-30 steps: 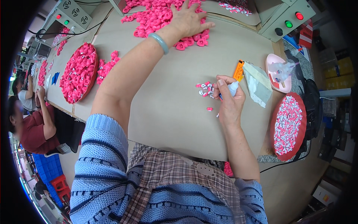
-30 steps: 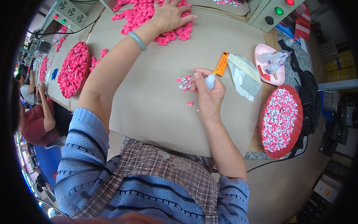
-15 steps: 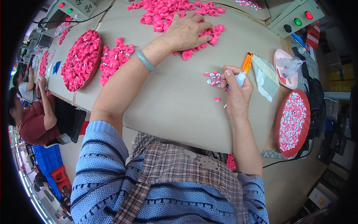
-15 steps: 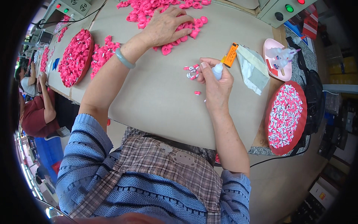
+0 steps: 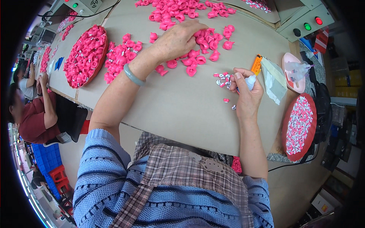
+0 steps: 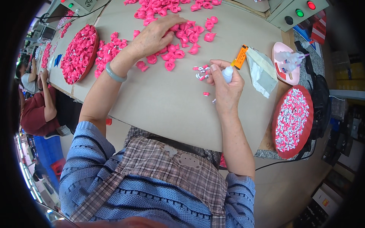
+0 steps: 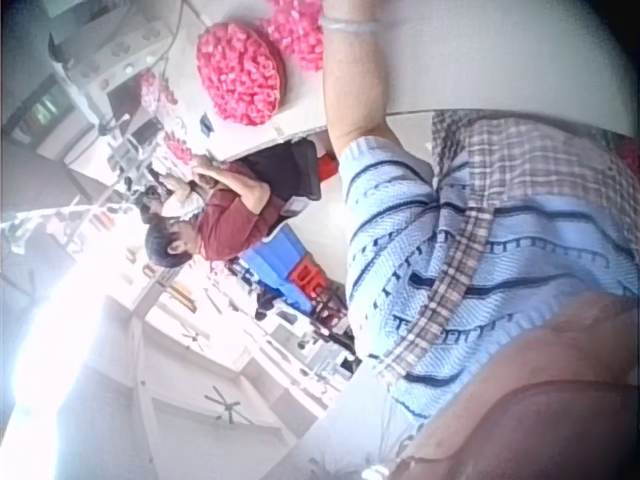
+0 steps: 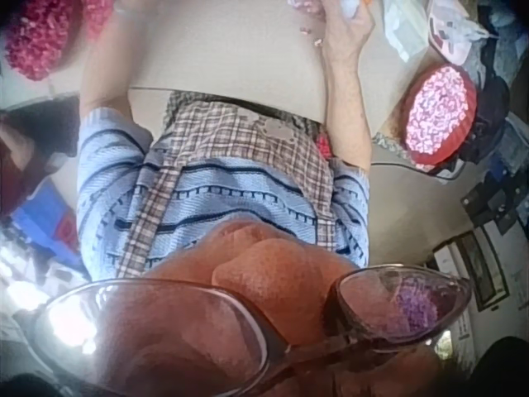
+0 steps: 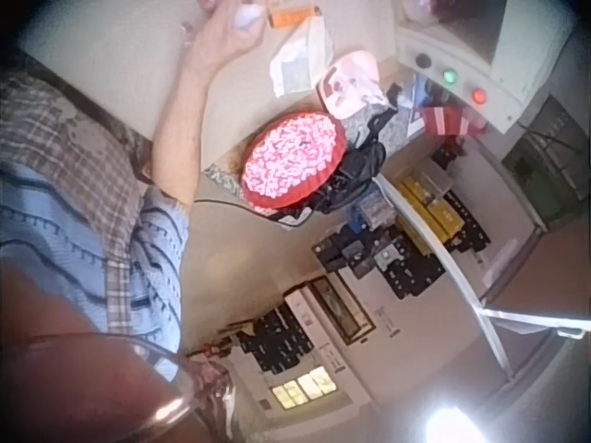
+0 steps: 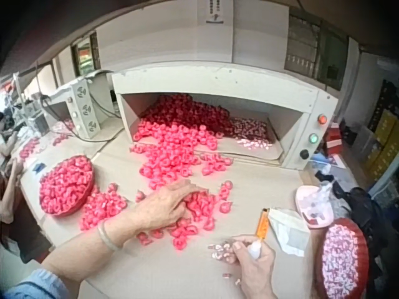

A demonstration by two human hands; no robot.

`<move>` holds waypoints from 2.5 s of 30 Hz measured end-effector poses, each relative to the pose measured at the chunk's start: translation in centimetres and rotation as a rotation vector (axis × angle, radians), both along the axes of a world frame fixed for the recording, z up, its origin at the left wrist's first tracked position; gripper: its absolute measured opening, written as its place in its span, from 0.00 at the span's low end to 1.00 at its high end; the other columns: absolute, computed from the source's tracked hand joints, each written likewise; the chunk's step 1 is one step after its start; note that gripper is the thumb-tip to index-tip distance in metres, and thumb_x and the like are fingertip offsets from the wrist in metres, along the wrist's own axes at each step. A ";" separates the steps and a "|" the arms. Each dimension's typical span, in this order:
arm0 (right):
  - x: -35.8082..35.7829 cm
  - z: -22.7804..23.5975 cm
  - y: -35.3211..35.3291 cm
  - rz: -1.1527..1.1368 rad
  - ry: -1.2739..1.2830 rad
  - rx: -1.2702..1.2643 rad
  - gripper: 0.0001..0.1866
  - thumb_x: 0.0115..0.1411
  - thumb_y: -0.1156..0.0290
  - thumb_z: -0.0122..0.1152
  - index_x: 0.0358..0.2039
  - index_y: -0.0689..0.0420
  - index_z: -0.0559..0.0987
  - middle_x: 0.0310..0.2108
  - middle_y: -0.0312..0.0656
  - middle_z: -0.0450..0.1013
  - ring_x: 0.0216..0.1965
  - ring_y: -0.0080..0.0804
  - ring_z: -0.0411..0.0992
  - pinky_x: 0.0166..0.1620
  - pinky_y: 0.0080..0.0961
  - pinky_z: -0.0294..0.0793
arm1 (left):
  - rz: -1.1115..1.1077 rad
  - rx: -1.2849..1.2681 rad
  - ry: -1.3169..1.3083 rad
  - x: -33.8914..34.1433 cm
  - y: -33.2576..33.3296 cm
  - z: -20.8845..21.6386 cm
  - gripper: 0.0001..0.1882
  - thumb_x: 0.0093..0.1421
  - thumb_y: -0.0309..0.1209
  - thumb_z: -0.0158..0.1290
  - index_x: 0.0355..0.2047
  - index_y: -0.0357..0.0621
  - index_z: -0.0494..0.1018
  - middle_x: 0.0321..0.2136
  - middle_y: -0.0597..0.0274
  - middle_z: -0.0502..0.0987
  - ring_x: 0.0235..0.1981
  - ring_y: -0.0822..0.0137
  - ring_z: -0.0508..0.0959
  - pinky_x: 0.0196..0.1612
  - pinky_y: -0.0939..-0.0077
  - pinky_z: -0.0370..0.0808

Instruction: The person applies glue to toy parts using a squeeze bottle, attaches small decorative pieces onto them by hand, and retrieves additional parts from an upper tray onto the table.

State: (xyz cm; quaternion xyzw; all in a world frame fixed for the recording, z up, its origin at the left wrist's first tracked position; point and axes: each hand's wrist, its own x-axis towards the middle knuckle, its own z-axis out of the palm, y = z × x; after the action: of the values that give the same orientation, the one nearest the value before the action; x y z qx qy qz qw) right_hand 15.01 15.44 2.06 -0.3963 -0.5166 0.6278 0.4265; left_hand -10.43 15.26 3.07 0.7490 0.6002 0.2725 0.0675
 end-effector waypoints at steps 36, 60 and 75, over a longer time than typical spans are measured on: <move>4.3 1.6 -1.9 0.123 0.005 -0.021 0.16 0.60 0.70 0.56 0.46 0.63 0.71 0.30 0.39 0.72 0.19 0.19 0.64 0.22 0.15 0.60 | 0.116 -0.366 -1.794 5.4 -14.7 -0.2 0.12 0.62 0.31 0.52 0.44 0.39 0.70 0.42 0.52 0.76 0.36 0.70 0.77 0.38 0.80 0.76; 4.7 0.0 -5.5 0.158 0.349 -0.076 0.19 0.56 0.70 0.64 0.46 0.64 0.70 0.34 0.44 0.73 0.23 0.23 0.69 0.20 0.14 0.63 | -0.014 -0.440 -1.904 7.6 -16.2 -0.6 0.12 0.62 0.29 0.49 0.43 0.35 0.69 0.38 0.53 0.73 0.29 0.71 0.74 0.34 0.84 0.74; 5.9 0.3 -3.9 -0.080 0.281 0.000 0.25 0.55 0.67 0.66 0.49 0.63 0.68 0.35 0.47 0.74 0.23 0.21 0.69 0.21 0.13 0.62 | -0.046 -0.463 -1.941 8.8 -15.6 -0.6 0.16 0.62 0.28 0.49 0.48 0.32 0.69 0.46 0.47 0.71 0.32 0.76 0.72 0.33 0.89 0.72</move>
State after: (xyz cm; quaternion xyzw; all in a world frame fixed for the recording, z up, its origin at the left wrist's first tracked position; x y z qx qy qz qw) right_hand 20.94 11.53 2.40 -0.3247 -0.4355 0.6596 0.5195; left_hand -1.68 -0.32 2.46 0.1817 0.3087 0.6416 0.6783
